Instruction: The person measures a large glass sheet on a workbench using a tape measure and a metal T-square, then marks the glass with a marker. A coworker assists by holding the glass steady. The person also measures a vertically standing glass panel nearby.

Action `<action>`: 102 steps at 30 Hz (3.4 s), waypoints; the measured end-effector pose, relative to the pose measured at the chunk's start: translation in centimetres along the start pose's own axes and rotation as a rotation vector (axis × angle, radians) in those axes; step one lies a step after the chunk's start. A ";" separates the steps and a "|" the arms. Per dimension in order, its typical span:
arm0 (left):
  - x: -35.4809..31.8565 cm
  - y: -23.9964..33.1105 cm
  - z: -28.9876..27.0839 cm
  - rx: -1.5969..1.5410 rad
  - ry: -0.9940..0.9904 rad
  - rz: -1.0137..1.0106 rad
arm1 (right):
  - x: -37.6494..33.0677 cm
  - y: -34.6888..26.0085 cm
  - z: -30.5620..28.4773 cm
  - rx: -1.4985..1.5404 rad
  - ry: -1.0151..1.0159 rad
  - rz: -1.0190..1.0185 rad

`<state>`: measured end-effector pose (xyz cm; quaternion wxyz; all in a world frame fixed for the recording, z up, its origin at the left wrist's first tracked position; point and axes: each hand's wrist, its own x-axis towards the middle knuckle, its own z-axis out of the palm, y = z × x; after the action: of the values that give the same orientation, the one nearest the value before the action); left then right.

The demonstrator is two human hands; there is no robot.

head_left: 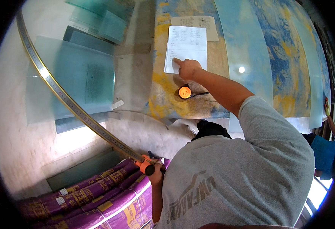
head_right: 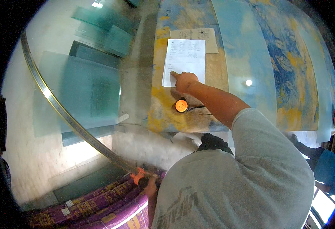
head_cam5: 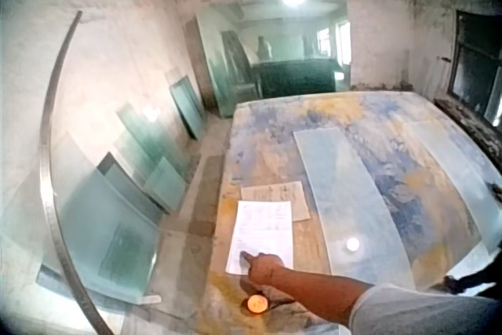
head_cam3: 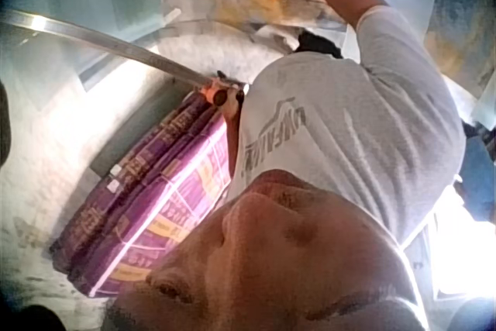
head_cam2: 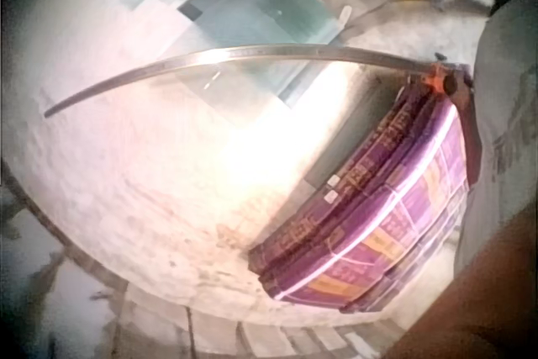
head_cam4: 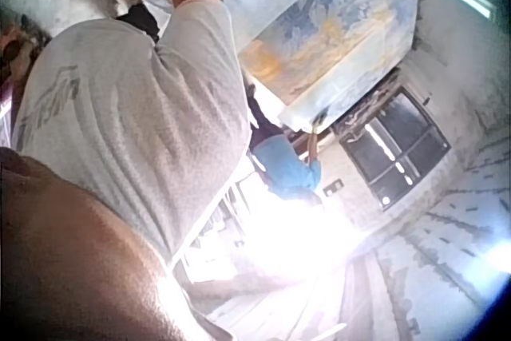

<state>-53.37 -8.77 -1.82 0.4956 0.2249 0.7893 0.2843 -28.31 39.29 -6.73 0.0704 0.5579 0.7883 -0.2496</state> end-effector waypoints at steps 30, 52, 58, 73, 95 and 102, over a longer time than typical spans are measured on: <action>-1.4 2.1 -2.9 -0.456 -0.159 0.437 | -30.0 -23.5 7.3 1.040 -0.437 -0.479; -0.8 3.1 -2.3 -0.031 -0.411 0.627 | -32.7 -32.1 -41.9 1.310 0.725 -1.016; 1.1 3.8 -2.0 -0.237 -0.695 0.597 | -36.9 -30.2 -45.0 1.303 0.698 -1.090; -24.4 39.9 -5.9 -0.441 -0.876 1.090 | -47.9 -26.3 -34.2 1.219 0.570 -1.265; -36.8 39.5 2.4 -0.449 -0.954 1.177 | -60.7 -15.8 -34.9 0.677 0.983 -1.286; -38.4 39.2 5.2 -0.416 -1.100 1.102 | -63.5 -12.7 -35.3 0.612 1.058 -1.237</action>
<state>-30.14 -3.13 47.88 0.6333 0.5928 0.1386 0.4778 -10.63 -0.87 52.57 -0.6068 0.0666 0.7774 -0.1519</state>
